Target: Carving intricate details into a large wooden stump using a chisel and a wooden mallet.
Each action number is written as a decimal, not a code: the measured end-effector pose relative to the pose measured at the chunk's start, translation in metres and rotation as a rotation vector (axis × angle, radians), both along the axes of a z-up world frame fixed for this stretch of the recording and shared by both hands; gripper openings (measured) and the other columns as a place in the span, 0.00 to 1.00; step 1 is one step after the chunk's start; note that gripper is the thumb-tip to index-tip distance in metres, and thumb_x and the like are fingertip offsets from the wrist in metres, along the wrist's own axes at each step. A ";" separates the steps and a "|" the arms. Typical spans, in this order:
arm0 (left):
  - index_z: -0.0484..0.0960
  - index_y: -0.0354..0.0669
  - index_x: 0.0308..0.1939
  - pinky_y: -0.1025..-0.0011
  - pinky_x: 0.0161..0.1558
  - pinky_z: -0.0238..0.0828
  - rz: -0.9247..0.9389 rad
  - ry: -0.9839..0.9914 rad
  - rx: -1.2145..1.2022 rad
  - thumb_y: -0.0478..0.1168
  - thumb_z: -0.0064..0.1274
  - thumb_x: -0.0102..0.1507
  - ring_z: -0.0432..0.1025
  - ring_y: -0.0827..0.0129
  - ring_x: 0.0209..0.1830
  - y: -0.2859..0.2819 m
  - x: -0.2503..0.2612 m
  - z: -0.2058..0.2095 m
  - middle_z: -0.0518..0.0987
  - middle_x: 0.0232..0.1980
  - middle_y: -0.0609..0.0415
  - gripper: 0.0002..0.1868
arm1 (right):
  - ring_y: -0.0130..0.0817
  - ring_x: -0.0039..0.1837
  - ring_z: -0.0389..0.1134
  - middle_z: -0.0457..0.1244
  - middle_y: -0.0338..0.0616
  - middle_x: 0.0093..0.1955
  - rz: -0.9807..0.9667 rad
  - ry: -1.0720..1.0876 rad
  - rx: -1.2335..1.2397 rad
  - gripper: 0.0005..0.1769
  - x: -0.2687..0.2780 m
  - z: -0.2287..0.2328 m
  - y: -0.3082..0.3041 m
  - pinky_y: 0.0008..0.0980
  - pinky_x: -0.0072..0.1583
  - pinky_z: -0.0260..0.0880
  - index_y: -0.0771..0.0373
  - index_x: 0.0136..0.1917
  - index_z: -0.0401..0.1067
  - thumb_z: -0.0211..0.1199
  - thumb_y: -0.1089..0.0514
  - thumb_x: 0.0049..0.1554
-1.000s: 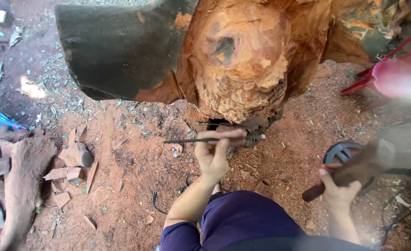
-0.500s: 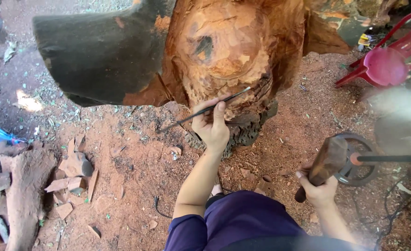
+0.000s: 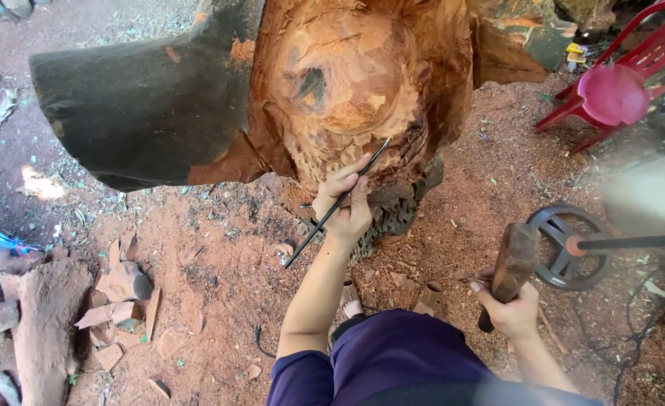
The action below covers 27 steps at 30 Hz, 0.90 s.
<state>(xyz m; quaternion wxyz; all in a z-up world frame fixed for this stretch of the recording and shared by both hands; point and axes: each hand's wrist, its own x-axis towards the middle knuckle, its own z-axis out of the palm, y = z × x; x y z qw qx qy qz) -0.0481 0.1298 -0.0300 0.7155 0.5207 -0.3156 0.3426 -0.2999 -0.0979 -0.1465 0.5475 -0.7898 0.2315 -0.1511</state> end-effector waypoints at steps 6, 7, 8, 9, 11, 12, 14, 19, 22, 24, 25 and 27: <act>0.72 0.37 0.46 0.58 0.53 0.85 -0.019 -0.021 0.015 0.29 0.52 0.68 0.80 0.44 0.52 0.003 0.004 0.002 0.80 0.50 0.30 0.06 | 0.38 0.47 0.75 0.72 0.46 0.45 0.056 -0.024 -0.052 0.13 0.002 -0.008 0.005 0.38 0.54 0.80 0.64 0.45 0.78 0.74 0.58 0.46; 0.72 0.37 0.46 0.58 0.53 0.85 -0.018 -0.022 0.015 0.29 0.52 0.68 0.80 0.44 0.52 0.003 0.004 0.001 0.80 0.50 0.30 0.06 | 0.38 0.47 0.75 0.72 0.46 0.45 0.057 -0.025 -0.052 0.13 0.003 -0.010 0.005 0.38 0.54 0.80 0.64 0.45 0.78 0.74 0.58 0.46; 0.72 0.36 0.46 0.57 0.54 0.85 -0.029 -0.027 0.009 0.28 0.53 0.68 0.80 0.44 0.52 0.003 0.005 -0.001 0.81 0.50 0.31 0.06 | 0.38 0.48 0.75 0.73 0.44 0.46 0.080 0.014 -0.064 0.14 0.003 -0.011 0.005 0.41 0.55 0.80 0.62 0.46 0.79 0.74 0.55 0.46; 0.73 0.36 0.45 0.57 0.54 0.85 -0.039 -0.032 0.003 0.28 0.54 0.68 0.80 0.44 0.53 0.002 0.006 -0.003 0.81 0.50 0.32 0.06 | 0.38 0.49 0.75 0.74 0.43 0.47 0.103 0.054 -0.076 0.15 0.004 -0.012 0.005 0.44 0.56 0.79 0.59 0.46 0.79 0.74 0.52 0.46; 0.76 0.35 0.46 0.66 0.57 0.84 -0.070 -0.090 -0.027 0.27 0.54 0.67 0.79 0.51 0.56 -0.004 0.015 -0.020 0.82 0.52 0.37 0.06 | 0.36 0.48 0.76 0.74 0.40 0.47 0.129 0.064 -0.110 0.16 0.007 -0.009 0.009 0.43 0.54 0.80 0.57 0.47 0.80 0.73 0.49 0.46; 0.78 0.34 0.48 0.75 0.59 0.84 -0.098 -0.147 -0.056 0.25 0.55 0.66 0.79 0.57 0.59 -0.007 0.020 -0.028 0.82 0.55 0.42 0.07 | 0.34 0.46 0.76 0.75 0.38 0.48 0.156 0.076 -0.143 0.17 0.008 -0.007 0.011 0.42 0.53 0.80 0.54 0.48 0.80 0.73 0.46 0.47; 0.76 0.35 0.54 0.78 0.60 0.82 0.001 -0.211 0.024 0.25 0.56 0.66 0.78 0.59 0.62 -0.008 0.018 -0.031 0.81 0.58 0.43 0.13 | 0.30 0.37 0.66 0.67 0.34 0.37 0.258 0.045 -0.169 0.17 0.006 -0.015 0.010 0.35 0.42 0.70 0.55 0.45 0.75 0.69 0.44 0.47; 0.73 0.36 0.58 0.56 0.54 0.85 0.281 -0.386 0.215 0.26 0.56 0.67 0.82 0.48 0.49 -0.007 0.006 0.001 0.80 0.49 0.29 0.16 | 0.31 0.35 0.75 0.71 0.35 0.38 0.700 -0.268 -0.460 0.24 0.012 0.038 0.034 0.31 0.34 0.74 0.59 0.48 0.71 0.70 0.40 0.50; 0.71 0.40 0.65 0.55 0.59 0.83 0.257 -0.358 0.234 0.25 0.55 0.68 0.81 0.50 0.53 -0.007 0.004 0.001 0.80 0.53 0.31 0.23 | 0.44 0.50 0.75 0.70 0.45 0.61 1.001 -0.388 -0.606 0.23 0.014 0.052 0.053 0.44 0.50 0.76 0.55 0.52 0.71 0.70 0.45 0.46; 0.71 0.37 0.62 0.53 0.57 0.84 0.286 -0.379 0.249 0.25 0.55 0.67 0.81 0.49 0.52 -0.006 0.003 0.002 0.80 0.51 0.30 0.20 | 0.49 0.56 0.67 0.65 0.47 0.68 1.047 -0.379 -1.040 0.38 0.019 0.051 0.062 0.50 0.51 0.71 0.58 0.64 0.67 0.67 0.42 0.43; 0.71 0.37 0.62 0.53 0.57 0.84 0.282 -0.380 0.251 0.25 0.55 0.67 0.81 0.49 0.52 -0.006 0.003 0.002 0.80 0.51 0.30 0.20 | 0.49 0.56 0.67 0.65 0.47 0.68 1.043 -0.379 -1.038 0.38 0.021 0.060 0.071 0.50 0.51 0.71 0.58 0.64 0.67 0.67 0.42 0.43; 0.71 0.39 0.63 0.55 0.55 0.86 0.307 -0.379 0.251 0.26 0.55 0.68 0.82 0.50 0.51 -0.006 0.004 0.004 0.80 0.51 0.30 0.20 | 0.46 0.45 0.72 0.69 0.51 0.47 0.819 -0.337 -0.847 0.38 0.028 0.079 0.088 0.44 0.48 0.77 0.62 0.60 0.72 0.76 0.41 0.43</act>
